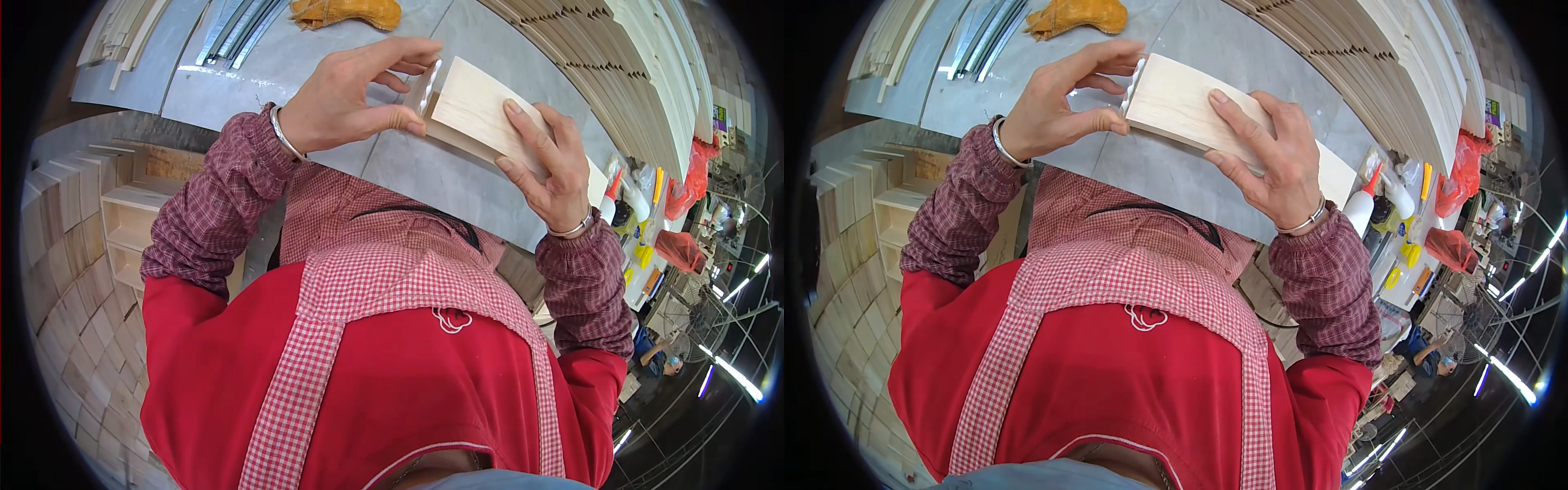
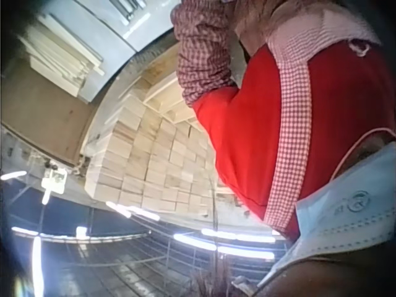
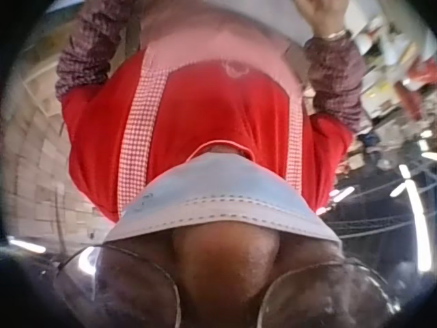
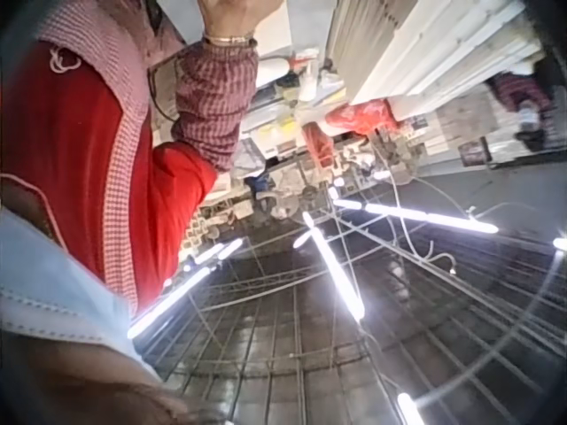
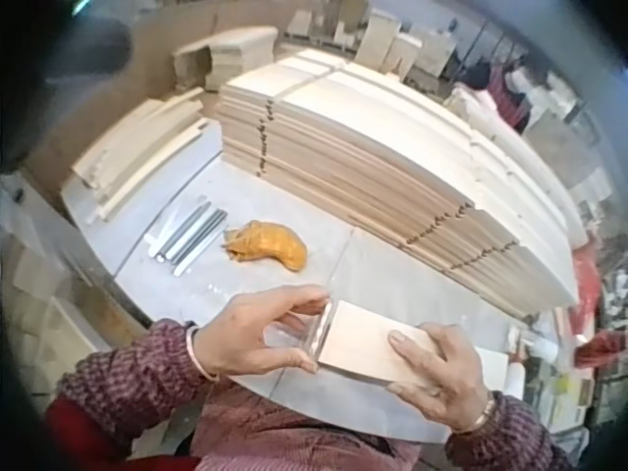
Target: The recorder is assembling small wooden boxes by applying glue to the edges and using a pneumatic nail gun to fasten the pieces together.
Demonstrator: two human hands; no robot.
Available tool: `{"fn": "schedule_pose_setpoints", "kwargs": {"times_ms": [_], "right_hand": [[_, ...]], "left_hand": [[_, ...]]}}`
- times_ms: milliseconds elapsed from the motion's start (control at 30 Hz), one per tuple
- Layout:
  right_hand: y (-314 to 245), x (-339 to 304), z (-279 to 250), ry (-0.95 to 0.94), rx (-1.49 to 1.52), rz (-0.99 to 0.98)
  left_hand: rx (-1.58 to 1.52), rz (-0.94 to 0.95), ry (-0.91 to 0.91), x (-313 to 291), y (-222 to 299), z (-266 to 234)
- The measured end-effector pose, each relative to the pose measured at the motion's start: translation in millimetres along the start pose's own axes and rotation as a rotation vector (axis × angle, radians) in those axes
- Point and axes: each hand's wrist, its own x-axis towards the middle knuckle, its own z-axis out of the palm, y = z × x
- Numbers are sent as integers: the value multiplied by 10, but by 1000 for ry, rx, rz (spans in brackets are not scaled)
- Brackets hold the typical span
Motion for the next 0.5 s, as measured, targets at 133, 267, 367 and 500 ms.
{"fn": "schedule_pose_setpoints", "kwargs": {"times_ms": [133, 267, 367, 500], "right_hand": [[-15, 6, 6, -9, -13, -14], [-11, 6, 12, -17, -26, -32], [15, -14, 30, -14, -41, -48], [14, -30, 33, -17, -51, -47]], "left_hand": [[11, 15, -9, -6, -11, 4], [19, 29, -7, -12, -12, 19], [28, 28, 10, -5, -4, 42], [52, 24, -26, 5, -16, 47]]}}
